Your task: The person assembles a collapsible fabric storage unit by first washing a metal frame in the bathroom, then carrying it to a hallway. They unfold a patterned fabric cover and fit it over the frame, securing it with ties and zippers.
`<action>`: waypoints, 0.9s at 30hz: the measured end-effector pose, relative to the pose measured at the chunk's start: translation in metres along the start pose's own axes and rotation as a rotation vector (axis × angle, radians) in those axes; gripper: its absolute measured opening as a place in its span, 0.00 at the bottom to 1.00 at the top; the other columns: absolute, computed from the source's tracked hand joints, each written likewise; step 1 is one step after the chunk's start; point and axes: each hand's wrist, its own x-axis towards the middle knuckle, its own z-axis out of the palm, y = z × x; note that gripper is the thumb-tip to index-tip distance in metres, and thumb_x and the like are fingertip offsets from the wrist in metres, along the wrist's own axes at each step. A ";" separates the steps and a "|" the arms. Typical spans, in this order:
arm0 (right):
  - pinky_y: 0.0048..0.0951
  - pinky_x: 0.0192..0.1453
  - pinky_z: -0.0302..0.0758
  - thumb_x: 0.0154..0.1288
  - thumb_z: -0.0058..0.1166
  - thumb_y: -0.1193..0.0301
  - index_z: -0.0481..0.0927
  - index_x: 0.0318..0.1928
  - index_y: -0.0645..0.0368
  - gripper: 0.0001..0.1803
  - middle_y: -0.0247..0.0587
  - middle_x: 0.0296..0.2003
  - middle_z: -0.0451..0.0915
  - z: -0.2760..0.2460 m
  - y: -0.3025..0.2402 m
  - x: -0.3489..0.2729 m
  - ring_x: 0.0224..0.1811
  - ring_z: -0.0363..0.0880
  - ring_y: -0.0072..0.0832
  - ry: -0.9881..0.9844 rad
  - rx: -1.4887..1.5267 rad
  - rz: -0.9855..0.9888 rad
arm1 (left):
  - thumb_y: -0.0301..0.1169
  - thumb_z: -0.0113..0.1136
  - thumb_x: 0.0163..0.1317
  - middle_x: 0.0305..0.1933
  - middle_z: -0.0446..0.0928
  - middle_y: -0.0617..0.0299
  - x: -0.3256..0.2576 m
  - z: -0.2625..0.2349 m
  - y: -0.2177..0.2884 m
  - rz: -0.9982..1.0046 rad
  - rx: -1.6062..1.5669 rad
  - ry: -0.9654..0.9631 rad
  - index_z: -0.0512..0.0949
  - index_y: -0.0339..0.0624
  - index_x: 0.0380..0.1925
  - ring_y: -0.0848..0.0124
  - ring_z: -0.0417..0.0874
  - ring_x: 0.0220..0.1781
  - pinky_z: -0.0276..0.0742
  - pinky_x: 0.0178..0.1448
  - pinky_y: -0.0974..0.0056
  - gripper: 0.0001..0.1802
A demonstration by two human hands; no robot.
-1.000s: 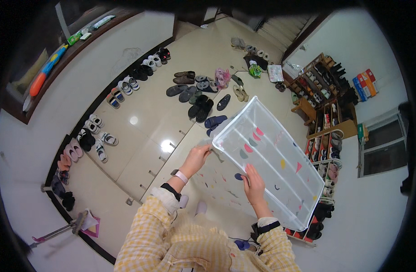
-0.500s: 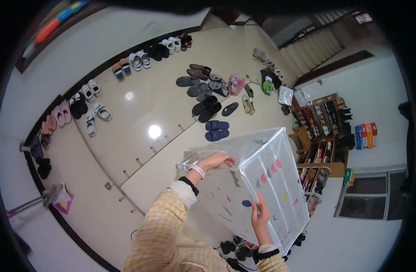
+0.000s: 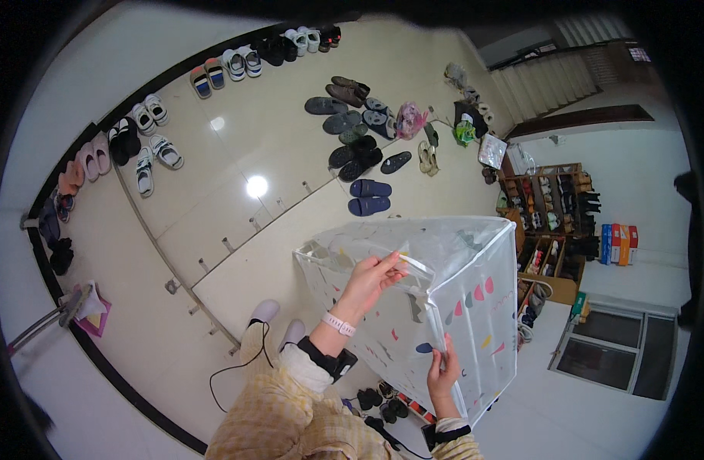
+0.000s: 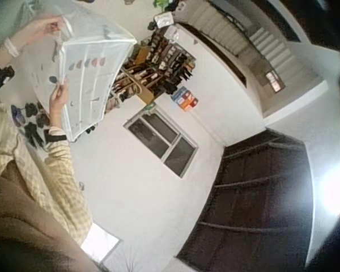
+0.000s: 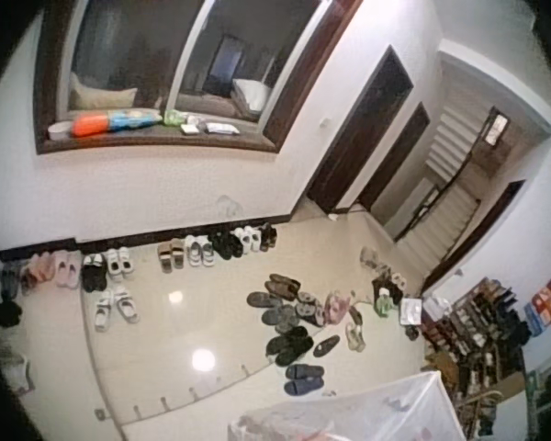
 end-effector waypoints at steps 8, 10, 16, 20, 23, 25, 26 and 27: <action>0.28 0.49 0.78 0.61 0.49 0.84 0.70 0.55 0.67 0.20 0.51 0.53 0.74 -0.002 -0.001 -0.003 0.53 0.76 0.37 0.007 0.043 0.024 | 0.33 0.54 0.65 0.33 0.78 0.63 -0.024 0.003 0.008 0.092 -0.160 -0.100 0.75 0.38 0.34 0.80 0.77 0.33 0.74 0.40 0.77 0.09; 0.29 0.51 0.77 0.62 0.48 0.84 0.70 0.55 0.67 0.19 0.51 0.53 0.74 -0.003 0.000 -0.004 0.53 0.76 0.37 0.006 0.013 0.014 | 0.32 0.53 0.65 0.33 0.77 0.64 -0.020 -0.007 0.001 0.101 -0.149 -0.088 0.75 0.39 0.34 0.79 0.76 0.33 0.74 0.42 0.75 0.08; 0.32 0.55 0.73 0.65 0.44 0.81 0.71 0.53 0.67 0.16 0.53 0.51 0.76 -0.005 0.005 -0.003 0.53 0.77 0.39 -0.001 -0.018 -0.003 | 0.30 0.49 0.67 0.41 0.76 0.59 0.001 -0.041 -0.028 0.020 -0.090 0.051 0.73 0.34 0.38 0.74 0.76 0.41 0.72 0.47 0.71 0.09; 0.24 0.50 0.73 0.68 0.42 0.77 0.71 0.54 0.65 0.15 0.48 0.50 0.78 -0.003 0.007 -0.004 0.47 0.78 0.28 0.020 -0.128 -0.061 | 0.31 0.49 0.66 0.47 0.74 0.56 0.001 -0.042 -0.037 0.007 -0.414 0.020 0.72 0.33 0.42 0.71 0.75 0.45 0.72 0.47 0.70 0.11; 0.26 0.52 0.72 0.68 0.42 0.78 0.70 0.53 0.66 0.14 0.51 0.51 0.76 -0.001 0.007 -0.005 0.50 0.78 0.33 0.044 -0.140 -0.085 | 0.31 0.51 0.64 0.49 0.72 0.55 0.001 -0.038 -0.026 -0.089 -0.643 -0.072 0.70 0.32 0.43 0.69 0.75 0.47 0.73 0.49 0.67 0.13; 0.27 0.53 0.71 0.68 0.42 0.78 0.69 0.51 0.66 0.12 0.54 0.52 0.76 0.001 0.008 -0.006 0.52 0.77 0.35 0.082 -0.112 -0.135 | 0.31 0.52 0.62 0.48 0.73 0.55 0.010 -0.030 -0.017 -0.087 -0.484 -0.003 0.70 0.32 0.43 0.68 0.76 0.47 0.73 0.51 0.66 0.14; 0.27 0.54 0.71 0.68 0.42 0.78 0.69 0.50 0.66 0.11 0.55 0.52 0.75 0.002 0.008 -0.006 0.53 0.76 0.36 0.096 -0.097 -0.144 | 0.31 0.53 0.62 0.48 0.73 0.55 0.012 -0.028 -0.013 -0.056 -0.402 0.004 0.70 0.32 0.43 0.68 0.76 0.47 0.73 0.51 0.65 0.14; 0.29 0.54 0.72 0.67 0.42 0.79 0.69 0.49 0.66 0.11 0.56 0.51 0.75 0.002 0.009 -0.007 0.52 0.77 0.38 0.096 -0.088 -0.139 | 0.31 0.52 0.62 0.47 0.74 0.55 0.013 -0.028 -0.010 -0.077 -0.408 -0.014 0.70 0.32 0.43 0.68 0.76 0.46 0.74 0.51 0.65 0.14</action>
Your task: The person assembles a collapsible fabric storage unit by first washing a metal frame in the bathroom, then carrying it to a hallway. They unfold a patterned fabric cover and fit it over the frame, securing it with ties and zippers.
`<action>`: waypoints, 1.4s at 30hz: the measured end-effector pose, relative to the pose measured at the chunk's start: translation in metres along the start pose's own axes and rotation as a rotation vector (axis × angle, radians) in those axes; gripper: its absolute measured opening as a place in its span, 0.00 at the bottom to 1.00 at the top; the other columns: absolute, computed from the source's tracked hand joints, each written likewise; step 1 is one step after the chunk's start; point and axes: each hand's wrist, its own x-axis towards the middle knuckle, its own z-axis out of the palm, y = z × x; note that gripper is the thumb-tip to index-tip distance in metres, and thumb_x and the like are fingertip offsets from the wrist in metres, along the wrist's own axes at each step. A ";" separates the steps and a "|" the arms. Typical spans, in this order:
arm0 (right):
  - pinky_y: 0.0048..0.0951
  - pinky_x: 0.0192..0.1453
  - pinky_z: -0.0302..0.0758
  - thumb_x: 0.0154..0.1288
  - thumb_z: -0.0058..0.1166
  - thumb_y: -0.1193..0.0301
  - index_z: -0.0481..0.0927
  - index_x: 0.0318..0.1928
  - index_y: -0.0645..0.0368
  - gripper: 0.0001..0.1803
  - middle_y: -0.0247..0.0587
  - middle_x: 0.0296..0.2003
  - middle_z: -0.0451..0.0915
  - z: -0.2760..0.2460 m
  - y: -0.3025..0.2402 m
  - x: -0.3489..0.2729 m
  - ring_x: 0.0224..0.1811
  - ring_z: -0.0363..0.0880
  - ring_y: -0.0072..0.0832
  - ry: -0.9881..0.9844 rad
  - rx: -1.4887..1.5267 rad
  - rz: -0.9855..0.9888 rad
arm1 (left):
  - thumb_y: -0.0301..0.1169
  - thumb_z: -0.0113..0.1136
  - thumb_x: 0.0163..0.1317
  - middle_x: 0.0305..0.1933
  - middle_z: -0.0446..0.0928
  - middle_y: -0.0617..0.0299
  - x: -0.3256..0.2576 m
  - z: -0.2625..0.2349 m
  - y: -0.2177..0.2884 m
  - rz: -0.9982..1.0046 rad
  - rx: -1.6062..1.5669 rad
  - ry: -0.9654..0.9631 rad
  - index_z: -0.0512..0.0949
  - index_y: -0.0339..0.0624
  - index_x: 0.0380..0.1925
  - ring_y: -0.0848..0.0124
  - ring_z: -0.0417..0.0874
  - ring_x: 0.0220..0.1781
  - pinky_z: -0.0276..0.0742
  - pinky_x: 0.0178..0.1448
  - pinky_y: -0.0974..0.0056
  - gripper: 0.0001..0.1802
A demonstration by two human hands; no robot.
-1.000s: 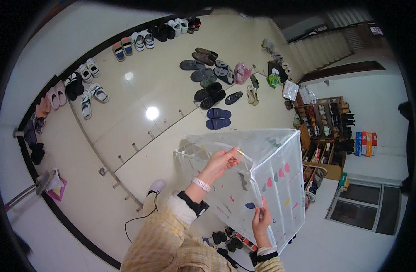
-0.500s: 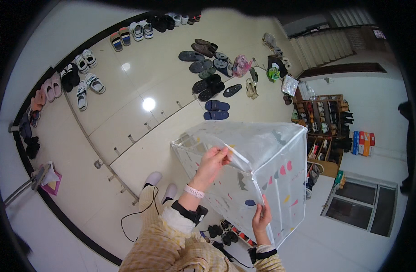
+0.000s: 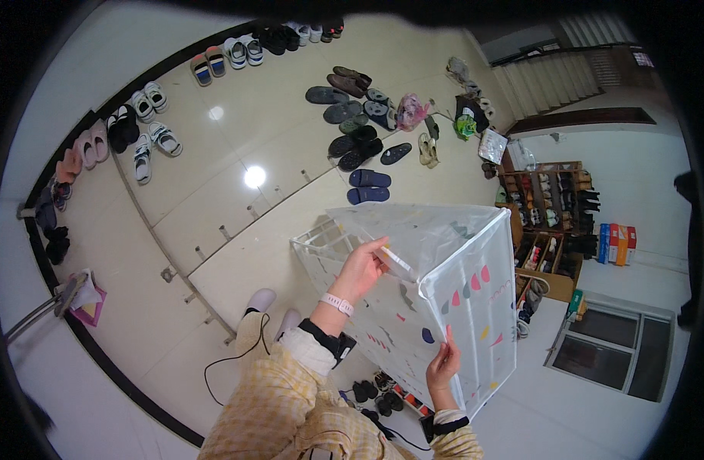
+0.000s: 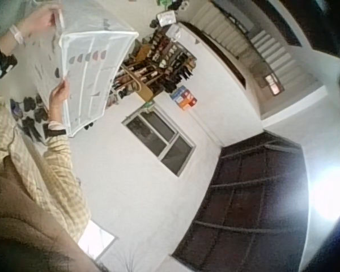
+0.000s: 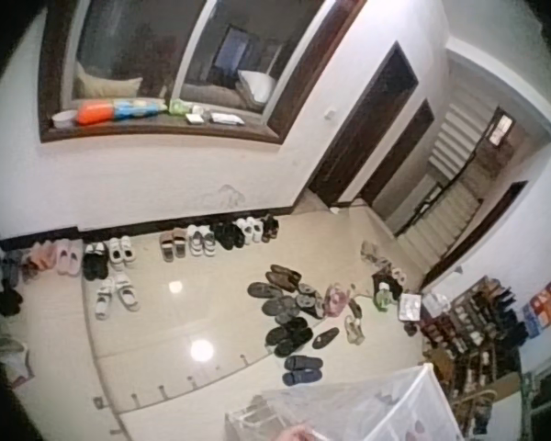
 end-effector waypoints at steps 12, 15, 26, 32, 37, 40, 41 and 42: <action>0.30 0.50 0.74 0.67 0.43 0.79 0.68 0.47 0.65 0.09 0.56 0.50 0.76 0.000 -0.001 0.002 0.49 0.79 0.41 0.000 -0.043 0.013 | 0.24 0.57 0.60 0.42 0.77 0.61 -0.009 -0.045 -0.028 -0.032 0.066 0.120 0.73 0.39 0.38 0.75 0.78 0.41 0.76 0.44 0.71 0.06; 0.31 0.50 0.74 0.67 0.43 0.79 0.69 0.46 0.66 0.08 0.56 0.50 0.76 0.001 0.001 -0.001 0.49 0.79 0.41 -0.010 -0.044 0.040 | 0.26 0.58 0.60 0.40 0.77 0.63 -0.006 -0.049 -0.032 0.008 -0.141 0.213 0.74 0.40 0.36 0.76 0.78 0.39 0.76 0.41 0.72 0.05; 0.31 0.53 0.73 0.67 0.42 0.79 0.68 0.45 0.68 0.08 0.58 0.50 0.76 0.002 0.012 -0.009 0.50 0.78 0.41 0.019 -0.012 0.052 | 0.29 0.55 0.60 0.33 0.79 0.63 0.070 -0.071 -0.002 0.122 -0.275 0.326 0.75 0.42 0.35 0.68 0.79 0.36 0.76 0.43 0.68 0.05; 0.29 0.50 0.73 0.68 0.42 0.77 0.68 0.45 0.67 0.08 0.58 0.50 0.76 -0.002 0.010 -0.011 0.47 0.79 0.41 -0.026 -0.067 0.094 | 0.30 0.59 0.57 0.21 0.72 0.70 0.118 -0.119 0.025 0.241 -0.283 0.396 0.72 0.48 0.30 0.77 0.73 0.21 0.68 0.23 0.72 0.05; 0.30 0.48 0.74 0.68 0.42 0.76 0.66 0.47 0.64 0.08 0.60 0.49 0.76 0.000 0.011 -0.010 0.46 0.80 0.42 0.007 0.012 0.052 | 0.32 0.56 0.57 0.20 0.72 0.66 0.136 -0.210 0.036 0.144 -0.076 0.286 0.75 0.43 0.32 0.70 0.72 0.19 0.69 0.21 0.65 0.06; 0.33 0.49 0.74 0.68 0.41 0.77 0.65 0.47 0.63 0.09 0.62 0.48 0.76 0.000 0.013 -0.010 0.47 0.79 0.44 -0.006 0.014 0.025 | 0.34 0.55 0.55 0.19 0.71 0.65 0.129 -0.221 0.006 0.292 0.381 0.805 0.74 0.40 0.28 0.70 0.71 0.17 0.66 0.20 0.65 0.09; 0.34 0.50 0.74 0.68 0.41 0.77 0.65 0.47 0.63 0.09 0.62 0.48 0.76 0.000 0.014 -0.010 0.47 0.79 0.45 -0.008 0.010 0.023 | 0.35 0.54 0.54 0.18 0.71 0.65 0.122 -0.216 -0.006 0.378 0.615 0.971 0.74 0.39 0.26 0.70 0.70 0.17 0.65 0.19 0.65 0.10; 0.35 0.51 0.74 0.68 0.41 0.77 0.64 0.47 0.63 0.09 0.63 0.48 0.75 0.000 0.015 -0.009 0.48 0.79 0.47 -0.017 0.019 0.023 | 0.36 0.54 0.53 0.17 0.69 0.64 0.118 -0.209 -0.014 0.453 0.696 1.005 0.73 0.38 0.24 0.70 0.69 0.16 0.65 0.19 0.64 0.11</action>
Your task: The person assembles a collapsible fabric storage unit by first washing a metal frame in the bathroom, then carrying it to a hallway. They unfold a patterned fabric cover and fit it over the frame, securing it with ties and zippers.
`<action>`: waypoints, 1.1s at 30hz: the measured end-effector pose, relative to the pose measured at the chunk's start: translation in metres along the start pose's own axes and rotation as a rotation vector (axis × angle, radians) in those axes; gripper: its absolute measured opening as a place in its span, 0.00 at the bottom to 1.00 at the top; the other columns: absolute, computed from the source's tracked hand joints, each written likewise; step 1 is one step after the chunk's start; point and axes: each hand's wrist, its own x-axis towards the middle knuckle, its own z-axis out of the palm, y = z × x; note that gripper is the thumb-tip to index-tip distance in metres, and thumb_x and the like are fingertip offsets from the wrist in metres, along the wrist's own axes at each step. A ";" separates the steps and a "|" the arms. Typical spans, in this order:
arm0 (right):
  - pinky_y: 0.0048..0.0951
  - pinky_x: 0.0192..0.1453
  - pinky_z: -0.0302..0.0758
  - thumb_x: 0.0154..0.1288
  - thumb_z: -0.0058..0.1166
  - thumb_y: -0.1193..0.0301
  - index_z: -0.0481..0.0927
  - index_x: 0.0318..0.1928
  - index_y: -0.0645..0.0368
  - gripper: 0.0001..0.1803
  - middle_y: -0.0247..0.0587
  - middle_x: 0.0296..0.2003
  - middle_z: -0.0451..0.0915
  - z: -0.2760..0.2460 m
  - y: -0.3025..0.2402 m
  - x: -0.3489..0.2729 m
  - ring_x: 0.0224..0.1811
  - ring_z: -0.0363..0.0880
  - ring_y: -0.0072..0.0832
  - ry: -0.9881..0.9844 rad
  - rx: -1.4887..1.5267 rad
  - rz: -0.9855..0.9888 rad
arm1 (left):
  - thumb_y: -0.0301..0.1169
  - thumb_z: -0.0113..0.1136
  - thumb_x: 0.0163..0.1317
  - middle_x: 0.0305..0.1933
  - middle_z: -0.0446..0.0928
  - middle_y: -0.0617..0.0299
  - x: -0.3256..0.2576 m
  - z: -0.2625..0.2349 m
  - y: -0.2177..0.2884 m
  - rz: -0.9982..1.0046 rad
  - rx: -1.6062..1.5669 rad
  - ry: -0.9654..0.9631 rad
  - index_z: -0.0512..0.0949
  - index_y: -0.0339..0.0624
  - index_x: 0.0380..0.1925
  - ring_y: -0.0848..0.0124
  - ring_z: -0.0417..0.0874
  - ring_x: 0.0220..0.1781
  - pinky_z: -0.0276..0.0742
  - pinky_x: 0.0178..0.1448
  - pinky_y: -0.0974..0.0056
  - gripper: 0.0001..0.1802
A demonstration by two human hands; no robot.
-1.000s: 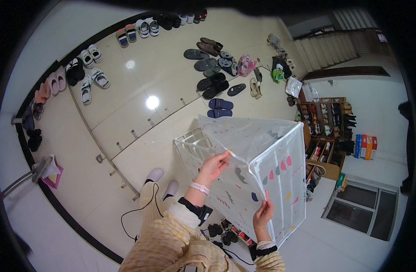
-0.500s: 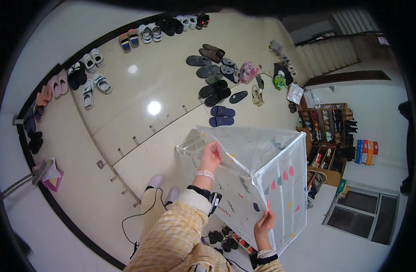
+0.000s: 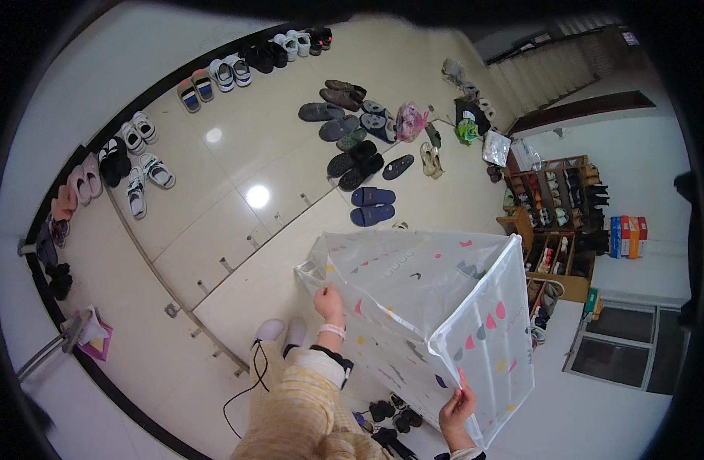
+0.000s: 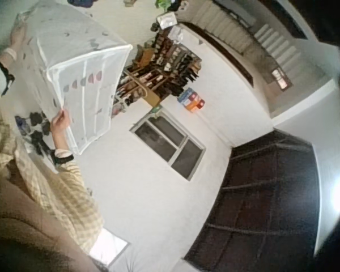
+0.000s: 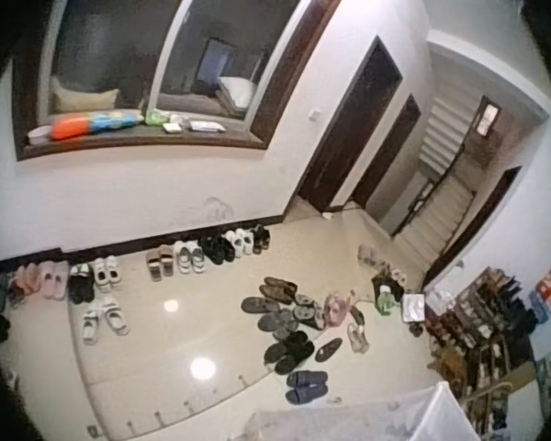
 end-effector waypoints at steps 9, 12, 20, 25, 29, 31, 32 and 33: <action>0.41 0.58 0.70 0.69 0.39 0.76 0.62 0.48 0.65 0.09 0.68 0.50 0.72 -0.004 0.005 -0.010 0.52 0.75 0.52 -0.046 0.107 0.047 | 0.35 0.51 0.50 0.15 0.66 0.60 -0.005 -0.004 -0.001 -0.338 -0.271 -0.208 0.69 0.38 0.17 0.69 0.65 0.12 0.59 0.16 0.62 0.12; 0.43 0.60 0.68 0.69 0.38 0.75 0.60 0.49 0.65 0.11 0.70 0.50 0.70 -0.009 0.013 -0.020 0.54 0.73 0.52 -0.085 0.074 0.074 | 0.38 0.50 0.52 0.15 0.68 0.59 0.018 -0.003 -0.015 -0.357 -0.184 -0.225 0.70 0.38 0.18 0.68 0.67 0.13 0.60 0.16 0.61 0.14; 0.46 0.58 0.69 0.71 0.36 0.70 0.59 0.50 0.66 0.13 0.69 0.49 0.71 -0.027 0.025 -0.045 0.51 0.74 0.53 -0.223 -0.167 0.124 | 0.53 0.56 0.57 0.17 0.68 0.67 0.062 0.007 0.011 -0.070 0.523 -0.300 0.75 0.42 0.20 0.73 0.69 0.19 0.63 0.23 0.66 0.24; 0.50 0.60 0.65 0.71 0.35 0.69 0.53 0.59 0.66 0.20 0.65 0.56 0.67 -0.038 0.030 -0.062 0.57 0.69 0.56 -0.120 -0.354 0.105 | 0.46 0.56 0.54 0.29 0.80 0.50 0.105 -0.007 0.001 0.023 0.630 -0.626 0.80 0.35 0.26 0.57 0.81 0.34 0.72 0.39 0.57 0.22; 0.51 0.66 0.57 0.71 0.36 0.71 0.54 0.61 0.62 0.21 0.64 0.60 0.62 -0.037 0.013 -0.062 0.62 0.63 0.55 -0.012 -0.615 0.054 | 0.40 0.58 0.51 0.29 0.81 0.49 0.171 -0.047 -0.006 0.130 0.722 -0.641 0.80 0.38 0.25 0.59 0.82 0.34 0.75 0.39 0.59 0.14; 0.48 0.67 0.58 0.70 0.37 0.73 0.54 0.62 0.61 0.21 0.64 0.60 0.61 -0.022 -0.012 -0.056 0.63 0.63 0.53 0.082 -0.964 0.088 | 0.37 0.59 0.50 0.26 0.80 0.49 0.203 -0.070 -0.003 0.401 0.871 -0.503 0.80 0.40 0.28 0.57 0.82 0.32 0.77 0.40 0.59 0.11; 0.47 0.67 0.58 0.70 0.38 0.74 0.54 0.62 0.61 0.22 0.64 0.61 0.61 -0.010 -0.028 -0.050 0.63 0.63 0.51 0.123 -1.065 0.159 | 0.37 0.60 0.50 0.28 0.80 0.50 0.221 -0.076 0.001 0.413 0.940 -0.518 0.79 0.40 0.31 0.57 0.82 0.33 0.77 0.41 0.58 0.12; 0.46 0.67 0.59 0.69 0.39 0.74 0.54 0.63 0.61 0.23 0.63 0.62 0.60 0.016 -0.042 -0.047 0.63 0.63 0.49 0.236 -1.153 0.188 | 0.37 0.61 0.50 0.29 0.80 0.50 0.239 -0.077 0.005 0.461 1.009 -0.526 0.78 0.40 0.33 0.56 0.82 0.34 0.77 0.41 0.57 0.13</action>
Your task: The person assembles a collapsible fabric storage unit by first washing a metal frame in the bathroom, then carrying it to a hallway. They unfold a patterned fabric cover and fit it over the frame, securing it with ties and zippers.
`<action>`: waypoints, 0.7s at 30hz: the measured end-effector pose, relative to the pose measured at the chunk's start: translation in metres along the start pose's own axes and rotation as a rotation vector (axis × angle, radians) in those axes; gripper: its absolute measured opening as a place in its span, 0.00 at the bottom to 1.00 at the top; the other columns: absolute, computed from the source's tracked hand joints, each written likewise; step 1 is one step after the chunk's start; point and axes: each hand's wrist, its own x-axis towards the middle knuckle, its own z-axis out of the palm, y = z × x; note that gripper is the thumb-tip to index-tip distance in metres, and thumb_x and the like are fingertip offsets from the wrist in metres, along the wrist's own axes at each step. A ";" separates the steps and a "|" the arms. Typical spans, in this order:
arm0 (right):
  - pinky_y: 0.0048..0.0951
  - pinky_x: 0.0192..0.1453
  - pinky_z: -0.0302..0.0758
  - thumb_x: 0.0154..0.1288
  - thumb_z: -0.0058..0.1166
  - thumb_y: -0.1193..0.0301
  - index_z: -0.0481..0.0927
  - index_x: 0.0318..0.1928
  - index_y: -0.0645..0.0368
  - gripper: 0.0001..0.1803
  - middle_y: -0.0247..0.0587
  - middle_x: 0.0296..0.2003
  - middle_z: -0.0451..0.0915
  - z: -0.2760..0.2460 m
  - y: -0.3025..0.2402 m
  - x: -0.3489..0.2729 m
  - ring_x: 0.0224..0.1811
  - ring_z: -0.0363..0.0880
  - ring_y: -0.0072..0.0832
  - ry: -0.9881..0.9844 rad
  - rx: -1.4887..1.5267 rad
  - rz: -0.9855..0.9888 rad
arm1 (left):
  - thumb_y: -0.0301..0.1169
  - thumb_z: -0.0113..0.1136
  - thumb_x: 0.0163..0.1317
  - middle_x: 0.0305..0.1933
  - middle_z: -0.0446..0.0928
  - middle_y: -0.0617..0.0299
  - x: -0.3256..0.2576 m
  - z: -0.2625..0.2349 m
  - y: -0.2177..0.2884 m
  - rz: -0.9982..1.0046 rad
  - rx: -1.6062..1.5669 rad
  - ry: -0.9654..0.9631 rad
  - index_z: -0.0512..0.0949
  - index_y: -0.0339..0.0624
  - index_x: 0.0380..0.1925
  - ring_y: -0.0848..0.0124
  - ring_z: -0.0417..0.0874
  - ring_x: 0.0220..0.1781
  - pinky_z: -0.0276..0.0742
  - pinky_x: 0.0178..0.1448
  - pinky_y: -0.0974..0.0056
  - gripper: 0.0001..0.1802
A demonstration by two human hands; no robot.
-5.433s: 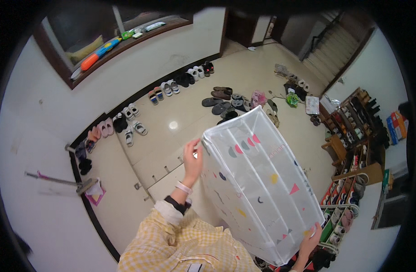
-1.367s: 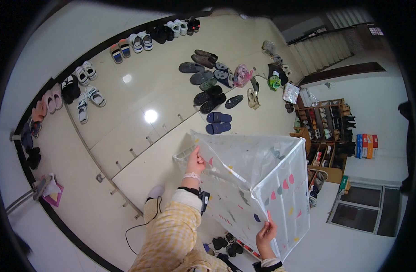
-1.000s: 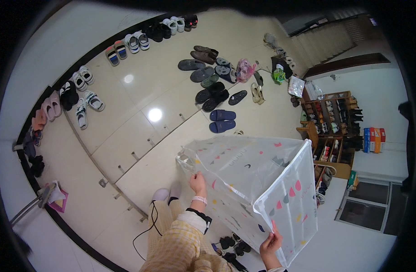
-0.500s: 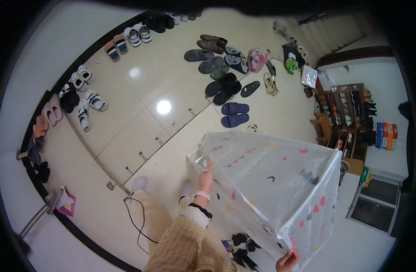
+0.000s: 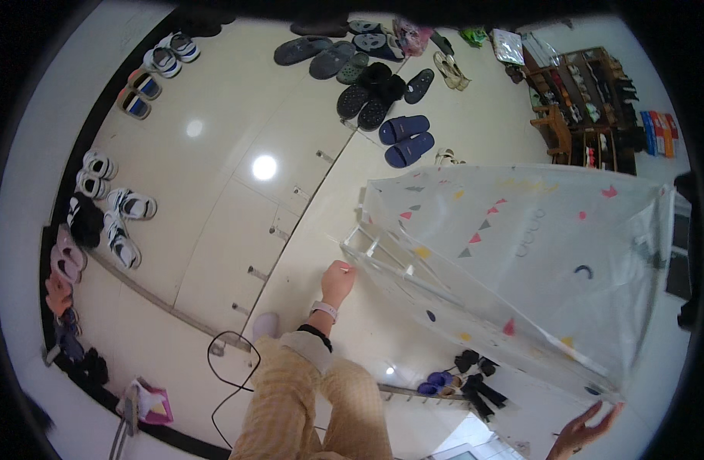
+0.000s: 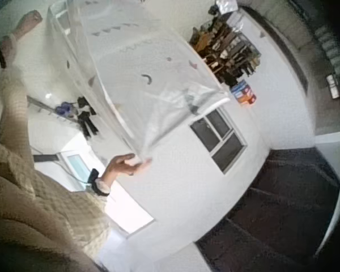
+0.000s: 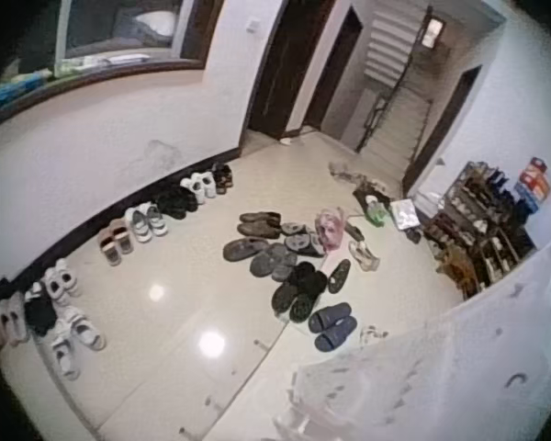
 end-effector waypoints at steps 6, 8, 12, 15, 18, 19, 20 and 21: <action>0.30 0.46 0.74 0.53 0.59 0.72 0.61 0.60 0.60 0.34 0.51 0.51 0.72 0.071 -0.244 -0.117 0.49 0.76 0.36 -0.210 0.688 -0.124 | 0.37 0.66 0.48 0.51 0.69 0.47 0.077 0.038 -0.001 0.559 0.188 -0.059 0.64 0.36 0.53 0.55 0.75 0.50 0.73 0.51 0.58 0.34; 0.38 0.54 0.71 0.50 0.58 0.80 0.62 0.58 0.63 0.33 0.59 0.51 0.72 0.121 -0.326 -0.144 0.50 0.76 0.46 -0.331 1.112 0.037 | 0.36 0.68 0.45 0.58 0.61 0.44 0.092 0.064 0.008 0.861 0.163 0.028 0.57 0.35 0.56 0.52 0.70 0.55 0.71 0.53 0.57 0.41; 0.39 0.59 0.69 0.53 0.53 0.84 0.56 0.62 0.67 0.35 0.60 0.57 0.65 0.199 -0.433 -0.148 0.58 0.69 0.46 -0.291 1.471 0.231 | 0.29 0.67 0.43 0.57 0.61 0.45 0.115 0.108 0.029 1.202 0.105 0.327 0.57 0.35 0.55 0.50 0.69 0.55 0.70 0.51 0.55 0.40; 0.41 0.64 0.63 0.58 0.48 0.84 0.49 0.65 0.65 0.36 0.54 0.65 0.52 0.241 -0.465 -0.139 0.66 0.59 0.43 0.018 1.499 0.383 | 0.23 0.62 0.43 0.53 0.64 0.46 0.124 0.117 0.032 1.280 -0.001 0.310 0.58 0.36 0.54 0.49 0.70 0.53 0.69 0.51 0.53 0.36; 0.41 0.65 0.61 0.60 0.44 0.85 0.52 0.64 0.68 0.32 0.56 0.65 0.52 0.252 -0.471 -0.138 0.68 0.53 0.44 0.274 1.396 0.416 | 0.18 0.55 0.43 0.50 0.67 0.48 0.123 0.101 0.021 1.281 -0.049 0.156 0.61 0.38 0.52 0.50 0.71 0.50 0.70 0.50 0.53 0.31; 0.40 0.65 0.62 0.60 0.43 0.85 0.55 0.63 0.70 0.29 0.58 0.63 0.55 0.251 -0.471 -0.140 0.69 0.52 0.45 0.355 1.392 0.401 | 0.16 0.53 0.42 0.48 0.68 0.49 0.117 0.091 0.012 1.309 -0.024 0.124 0.63 0.38 0.51 0.50 0.73 0.48 0.71 0.48 0.54 0.30; 0.40 0.64 0.62 0.60 0.42 0.84 0.56 0.62 0.71 0.28 0.58 0.63 0.55 0.250 -0.469 -0.140 0.67 0.54 0.46 0.283 1.286 0.429 | 0.15 0.52 0.41 0.47 0.70 0.49 0.112 0.081 0.005 1.333 0.001 0.097 0.65 0.39 0.50 0.51 0.74 0.46 0.73 0.47 0.55 0.29; 0.40 0.64 0.62 0.61 0.40 0.84 0.57 0.62 0.71 0.26 0.59 0.63 0.55 0.248 -0.463 -0.140 0.66 0.56 0.48 0.228 1.201 0.421 | 0.15 0.50 0.44 0.47 0.71 0.50 0.106 0.073 0.000 1.335 -0.007 0.088 0.67 0.40 0.50 0.52 0.75 0.46 0.73 0.46 0.56 0.28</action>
